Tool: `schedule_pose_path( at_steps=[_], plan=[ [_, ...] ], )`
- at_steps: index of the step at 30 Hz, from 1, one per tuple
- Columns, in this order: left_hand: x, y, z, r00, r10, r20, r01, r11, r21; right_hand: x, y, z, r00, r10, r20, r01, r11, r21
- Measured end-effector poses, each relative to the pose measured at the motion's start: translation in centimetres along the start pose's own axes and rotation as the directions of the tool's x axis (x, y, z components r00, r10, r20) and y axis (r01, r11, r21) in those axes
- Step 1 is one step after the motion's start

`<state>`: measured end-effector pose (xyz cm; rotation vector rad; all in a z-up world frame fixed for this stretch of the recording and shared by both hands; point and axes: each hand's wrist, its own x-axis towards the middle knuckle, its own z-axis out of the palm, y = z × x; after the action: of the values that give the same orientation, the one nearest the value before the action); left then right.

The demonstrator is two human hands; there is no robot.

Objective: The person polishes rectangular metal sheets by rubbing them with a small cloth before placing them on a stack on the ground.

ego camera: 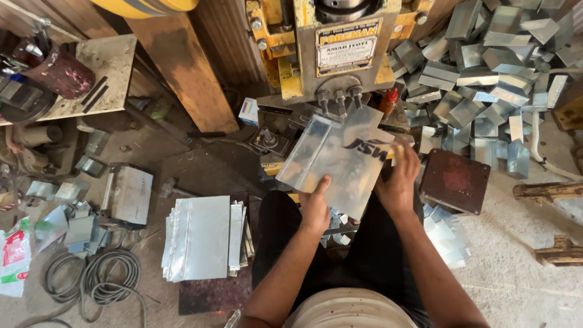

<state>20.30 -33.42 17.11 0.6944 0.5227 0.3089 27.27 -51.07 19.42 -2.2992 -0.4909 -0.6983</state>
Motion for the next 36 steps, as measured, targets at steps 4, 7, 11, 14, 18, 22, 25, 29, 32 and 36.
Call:
schedule_pose_path(
  at_steps=[4, 7, 11, 14, 18, 22, 25, 29, 32, 36],
  plan=[
    [-5.2, 3.3, 0.5, 0.992, -0.012, 0.123, 0.011, 1.0, 0.011, 0.6, -0.4, -1.2, 0.964, -0.262, 0.051, 0.267, 0.957, -0.117],
    [-10.1, 6.4, -0.9, 0.874, -0.042, 0.485, 0.068, 0.997, -0.036, -1.5, 0.6, -2.8, 0.913, -0.398, -0.093, 0.408, 0.902, 0.142],
    [-11.5, 9.3, -2.7, 0.709, 0.069, 0.702, -0.09, 0.996, -0.007, -7.6, 0.1, -2.5, 0.98, -0.175, -0.095, 0.197, 0.919, 0.34],
    [-10.5, 9.8, -2.7, 0.727, 0.097, 0.68, -0.163, 0.986, 0.034, -10.1, -2.6, -0.8, 0.851, 0.446, 0.276, -0.485, 0.468, 0.739],
    [-10.0, 10.4, -2.2, 0.673, 0.079, 0.735, -0.229, 0.968, 0.106, -7.8, -5.1, 0.0, 0.634, 0.598, 0.491, -0.674, 0.114, 0.73],
    [-8.9, 12.0, -0.7, 0.558, 0.063, 0.827, -0.535, 0.79, 0.3, -2.1, -5.6, 1.4, 0.473, 0.666, 0.577, -0.739, -0.056, 0.671],
    [-7.5, 13.0, 0.8, 0.458, 0.01, 0.889, -0.873, 0.197, 0.447, 0.6, -5.4, 2.7, 0.521, 0.678, 0.519, -0.662, -0.063, 0.747],
    [-4.9, 11.8, 2.6, 0.468, -0.069, 0.881, -0.804, -0.447, 0.392, 1.8, -5.0, 3.6, 0.55, 0.641, 0.535, -0.598, -0.144, 0.788],
    [-2.8, 9.3, 1.8, 0.443, -0.006, 0.896, -0.744, -0.561, 0.364, 0.7, -4.8, 3.5, 0.544, 0.679, 0.493, -0.604, -0.091, 0.792],
    [0.2, 7.4, 1.0, 0.311, 0.131, 0.941, -0.8, -0.499, 0.333, 1.4, -4.4, 4.1, 0.524, 0.667, 0.529, -0.627, -0.118, 0.77]
  ],
)
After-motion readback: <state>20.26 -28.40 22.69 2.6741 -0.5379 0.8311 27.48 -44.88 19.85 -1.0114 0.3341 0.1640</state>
